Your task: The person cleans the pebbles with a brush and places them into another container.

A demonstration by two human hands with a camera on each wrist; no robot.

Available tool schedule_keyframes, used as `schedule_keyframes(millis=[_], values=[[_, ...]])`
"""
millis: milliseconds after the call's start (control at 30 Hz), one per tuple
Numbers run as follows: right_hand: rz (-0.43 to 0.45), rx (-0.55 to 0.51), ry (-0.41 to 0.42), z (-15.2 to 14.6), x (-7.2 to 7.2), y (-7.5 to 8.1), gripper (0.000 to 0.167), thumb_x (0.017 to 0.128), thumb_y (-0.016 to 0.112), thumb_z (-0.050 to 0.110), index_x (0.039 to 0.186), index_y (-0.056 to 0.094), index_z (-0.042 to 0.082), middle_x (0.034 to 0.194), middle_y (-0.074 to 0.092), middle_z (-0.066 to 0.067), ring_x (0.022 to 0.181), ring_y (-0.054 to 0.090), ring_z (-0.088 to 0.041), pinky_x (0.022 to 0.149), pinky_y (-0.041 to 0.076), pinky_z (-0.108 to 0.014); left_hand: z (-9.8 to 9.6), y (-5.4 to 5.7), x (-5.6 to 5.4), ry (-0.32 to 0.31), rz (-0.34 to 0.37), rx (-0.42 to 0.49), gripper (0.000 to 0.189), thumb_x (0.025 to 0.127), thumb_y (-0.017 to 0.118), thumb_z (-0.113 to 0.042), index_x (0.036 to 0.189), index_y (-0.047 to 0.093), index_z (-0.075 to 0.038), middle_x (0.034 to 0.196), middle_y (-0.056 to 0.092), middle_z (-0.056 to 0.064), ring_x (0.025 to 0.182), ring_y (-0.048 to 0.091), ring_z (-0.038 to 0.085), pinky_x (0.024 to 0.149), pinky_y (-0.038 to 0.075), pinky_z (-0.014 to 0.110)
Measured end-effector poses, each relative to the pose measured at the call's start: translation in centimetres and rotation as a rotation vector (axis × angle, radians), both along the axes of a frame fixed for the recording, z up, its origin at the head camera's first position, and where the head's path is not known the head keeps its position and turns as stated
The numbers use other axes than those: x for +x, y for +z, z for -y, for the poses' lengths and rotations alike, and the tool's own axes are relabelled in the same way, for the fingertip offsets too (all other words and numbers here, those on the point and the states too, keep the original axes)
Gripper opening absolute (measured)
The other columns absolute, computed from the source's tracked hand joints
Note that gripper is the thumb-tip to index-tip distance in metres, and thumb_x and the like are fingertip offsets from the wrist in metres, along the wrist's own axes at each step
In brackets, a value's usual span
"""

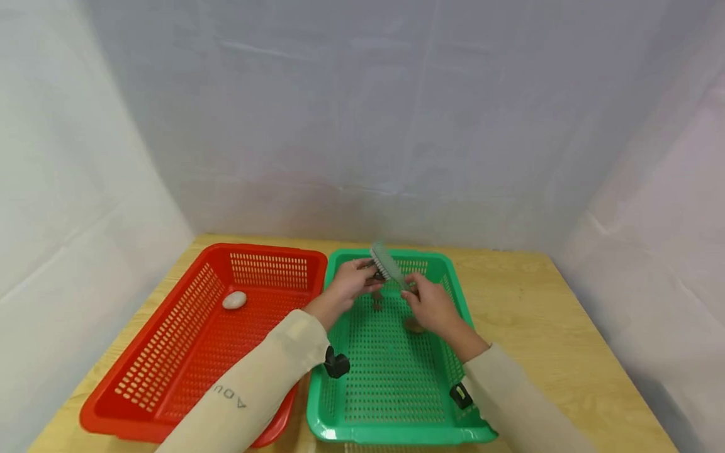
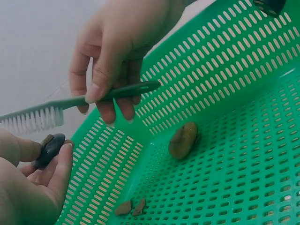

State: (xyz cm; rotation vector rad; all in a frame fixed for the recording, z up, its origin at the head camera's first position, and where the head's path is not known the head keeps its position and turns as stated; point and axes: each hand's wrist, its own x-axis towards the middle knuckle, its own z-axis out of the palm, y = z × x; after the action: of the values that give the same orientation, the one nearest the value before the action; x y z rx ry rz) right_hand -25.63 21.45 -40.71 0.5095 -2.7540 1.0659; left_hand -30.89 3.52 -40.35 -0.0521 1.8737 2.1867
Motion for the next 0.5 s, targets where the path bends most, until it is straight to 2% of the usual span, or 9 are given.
schedule_keyframes(millis=[200, 367, 500], values=[[0.013, 0.008, 0.003, -0.09, 0.31, -0.05, 0.028, 0.097, 0.058, 0.007, 0.122, 0.055, -0.006, 0.097, 0.071, -0.019, 0.081, 0.068, -0.026, 0.062, 0.055, -0.033, -0.23, -0.08, 0.23, -0.018, 0.004, -0.011, 0.039, 0.102, 0.052, -0.012, 0.139, 0.051, -0.001, 0.115, 0.066, 0.023, 0.096, 0.069, 0.025, 0.081, 0.058, 0.031], [-0.008, 0.007, 0.001, -0.04, 0.3, 0.08, 0.028, 0.097, 0.059, 0.007, 0.121, 0.056, -0.006, 0.095, 0.071, -0.018, 0.08, 0.068, -0.026, 0.061, 0.055, -0.033, -0.22, 0.24, 0.25, -0.041, -0.002, -0.004, 0.04, 0.103, 0.048, -0.009, 0.141, 0.048, 0.0, 0.123, 0.061, 0.024, 0.103, 0.066, 0.029, 0.083, 0.058, 0.031], [-0.016, 0.028, 0.017, 0.14, 0.21, 0.11, 0.03, 0.096, 0.061, 0.009, 0.122, 0.057, -0.006, 0.092, 0.071, -0.014, 0.075, 0.067, -0.019, 0.06, 0.054, -0.03, 0.01, 0.15, 0.16, -0.069, 0.005, -0.004, 0.039, 0.103, 0.046, -0.006, 0.142, 0.047, 0.0, 0.127, 0.058, 0.025, 0.109, 0.064, 0.032, 0.088, 0.056, 0.034]])
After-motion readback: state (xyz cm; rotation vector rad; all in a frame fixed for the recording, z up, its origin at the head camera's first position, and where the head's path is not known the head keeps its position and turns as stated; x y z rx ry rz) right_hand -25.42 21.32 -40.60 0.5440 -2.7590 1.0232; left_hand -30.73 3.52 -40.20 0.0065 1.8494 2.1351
